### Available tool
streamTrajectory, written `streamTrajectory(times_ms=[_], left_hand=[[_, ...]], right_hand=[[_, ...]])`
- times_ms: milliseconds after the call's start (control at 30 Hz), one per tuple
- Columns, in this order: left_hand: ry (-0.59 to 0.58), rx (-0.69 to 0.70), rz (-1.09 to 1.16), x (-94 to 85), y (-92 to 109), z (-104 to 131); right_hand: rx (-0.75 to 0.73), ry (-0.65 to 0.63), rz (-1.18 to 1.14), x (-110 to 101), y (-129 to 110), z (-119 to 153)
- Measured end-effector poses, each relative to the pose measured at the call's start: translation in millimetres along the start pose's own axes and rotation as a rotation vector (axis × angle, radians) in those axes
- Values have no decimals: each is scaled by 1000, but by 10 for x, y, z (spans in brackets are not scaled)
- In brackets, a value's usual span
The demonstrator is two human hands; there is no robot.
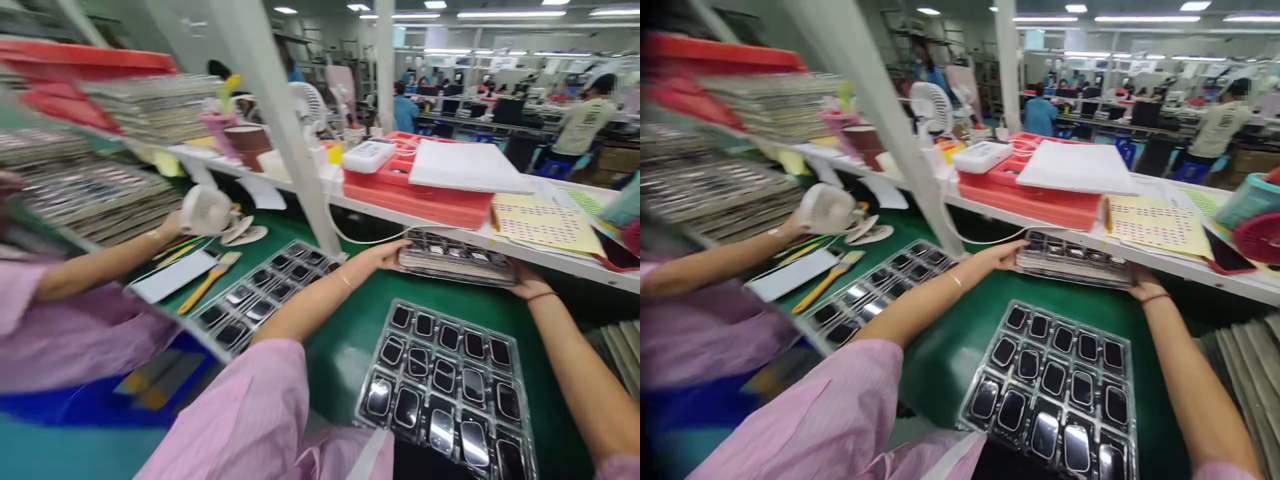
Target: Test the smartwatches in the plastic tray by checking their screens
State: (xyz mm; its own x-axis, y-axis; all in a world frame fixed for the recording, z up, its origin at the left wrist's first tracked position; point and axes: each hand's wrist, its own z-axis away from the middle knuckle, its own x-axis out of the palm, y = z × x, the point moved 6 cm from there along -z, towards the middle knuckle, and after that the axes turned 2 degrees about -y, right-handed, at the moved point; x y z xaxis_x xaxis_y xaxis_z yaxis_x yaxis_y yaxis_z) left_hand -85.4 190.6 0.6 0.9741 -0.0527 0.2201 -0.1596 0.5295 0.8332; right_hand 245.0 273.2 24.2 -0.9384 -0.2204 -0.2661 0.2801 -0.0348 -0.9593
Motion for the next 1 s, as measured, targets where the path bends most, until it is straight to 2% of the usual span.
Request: streamTrajectory(times_ms=[100, 200, 300, 367, 433, 533, 600, 700, 800, 867, 933, 1000], left_hand=[[-25, -11, 84, 135, -200, 383], [-95, 65, 108, 287, -487, 940], [-93, 141, 84, 337, -845, 1640], [-46, 231, 66, 272, -1044, 2123], [58, 310, 32, 125, -1230, 2579], [263, 366, -44, -154, -1525, 3178], [423, 355, -57, -346, -1729, 3498], [686, 334, -5, -618, -1960, 3810], [890, 348, 55, -865, -2020, 3856], [969, 356, 51, -1032, -1975, 3762], [992, 349, 36, -1200, -1908, 3632], [968, 324, 14, -1354, -1860, 3527]], right_hand=[[220, 11, -178, -163, 206, 268], [307, 42, -140, -304, 300, 687], [297, 35, -76, -235, 233, 1186], [281, -28, -73, -21, 120, 1472], [237, -148, -77, 304, -46, 1677], [140, -391, -110, 923, -349, 1830], [88, -592, -100, 1412, -539, 1830], [-18, -765, -122, 2176, -799, 1608], [-63, -849, -190, 2968, -980, 1213], [16, -818, -189, 3422, -1009, 919], [35, -770, -189, 3766, -1049, 677], [38, -720, -178, 3991, -1055, 507]])
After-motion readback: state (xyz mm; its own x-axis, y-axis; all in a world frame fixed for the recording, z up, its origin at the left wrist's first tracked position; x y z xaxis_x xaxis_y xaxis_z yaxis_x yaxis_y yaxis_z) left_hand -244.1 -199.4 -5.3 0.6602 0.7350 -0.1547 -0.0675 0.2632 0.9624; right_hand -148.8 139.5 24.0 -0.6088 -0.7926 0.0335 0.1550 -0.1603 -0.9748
